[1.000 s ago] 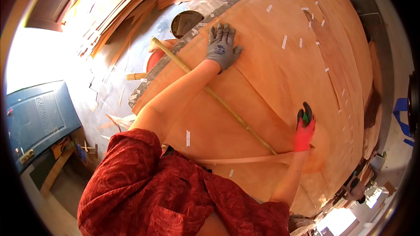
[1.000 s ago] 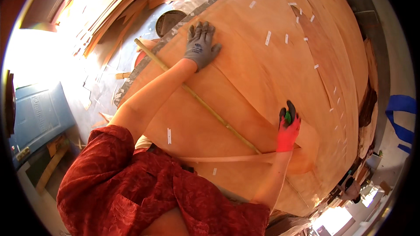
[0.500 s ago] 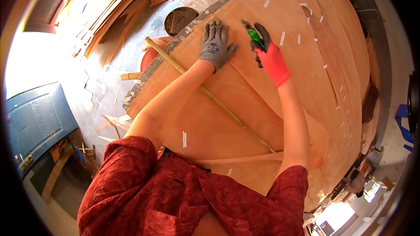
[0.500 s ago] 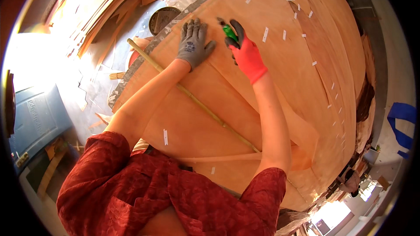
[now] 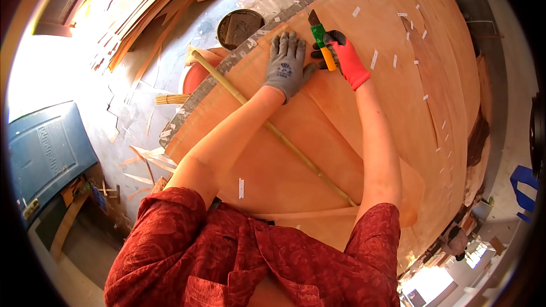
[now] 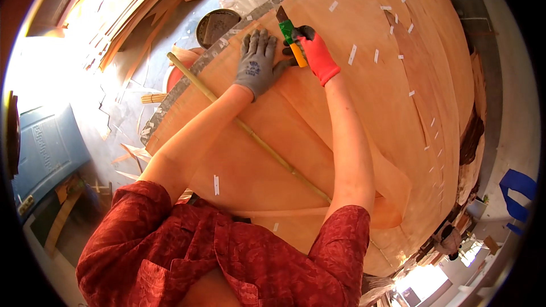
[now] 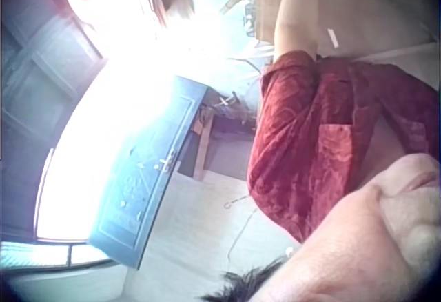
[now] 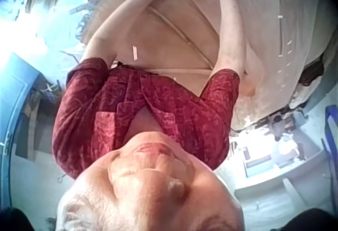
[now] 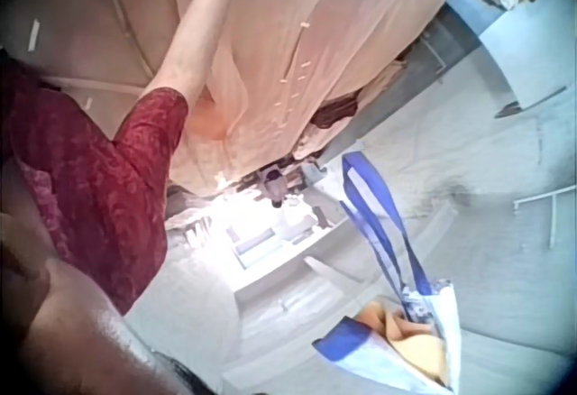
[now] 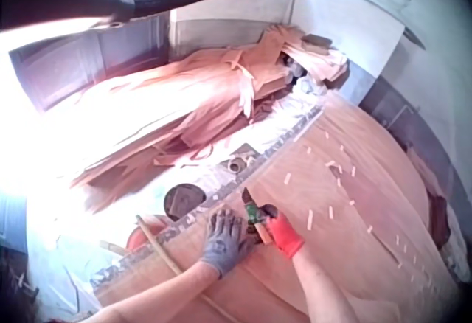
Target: The person measures and cuts sheets of wood veneer with a tape measure and a utility knife, then maneuvers and fits the veneer pieces onto a large curved wooden structure.
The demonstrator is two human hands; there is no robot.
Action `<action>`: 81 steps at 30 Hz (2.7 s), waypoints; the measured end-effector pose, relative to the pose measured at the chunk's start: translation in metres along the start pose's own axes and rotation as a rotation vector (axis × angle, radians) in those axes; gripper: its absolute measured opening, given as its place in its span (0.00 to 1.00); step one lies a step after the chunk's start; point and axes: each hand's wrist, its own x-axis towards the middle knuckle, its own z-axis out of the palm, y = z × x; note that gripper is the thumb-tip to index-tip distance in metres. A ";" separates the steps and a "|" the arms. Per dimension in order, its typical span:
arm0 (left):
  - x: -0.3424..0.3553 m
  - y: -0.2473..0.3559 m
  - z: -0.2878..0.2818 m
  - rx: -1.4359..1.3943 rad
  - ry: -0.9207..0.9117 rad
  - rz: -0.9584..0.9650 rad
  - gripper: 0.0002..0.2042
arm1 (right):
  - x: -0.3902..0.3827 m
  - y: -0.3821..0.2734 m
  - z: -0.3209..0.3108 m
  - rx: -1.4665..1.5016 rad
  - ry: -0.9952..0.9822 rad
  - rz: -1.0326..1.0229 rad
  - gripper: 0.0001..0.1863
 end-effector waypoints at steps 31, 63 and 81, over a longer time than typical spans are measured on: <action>0.002 0.002 0.004 -0.026 0.045 0.007 0.32 | 0.027 -0.004 0.028 -1.448 0.047 -0.234 0.24; 0.003 0.008 0.010 0.147 -0.013 0.046 0.36 | -0.037 0.034 -0.058 -1.353 0.031 -0.114 0.26; 0.002 0.008 0.014 0.174 0.021 0.057 0.36 | -0.138 0.078 -0.114 -1.395 0.158 0.039 0.27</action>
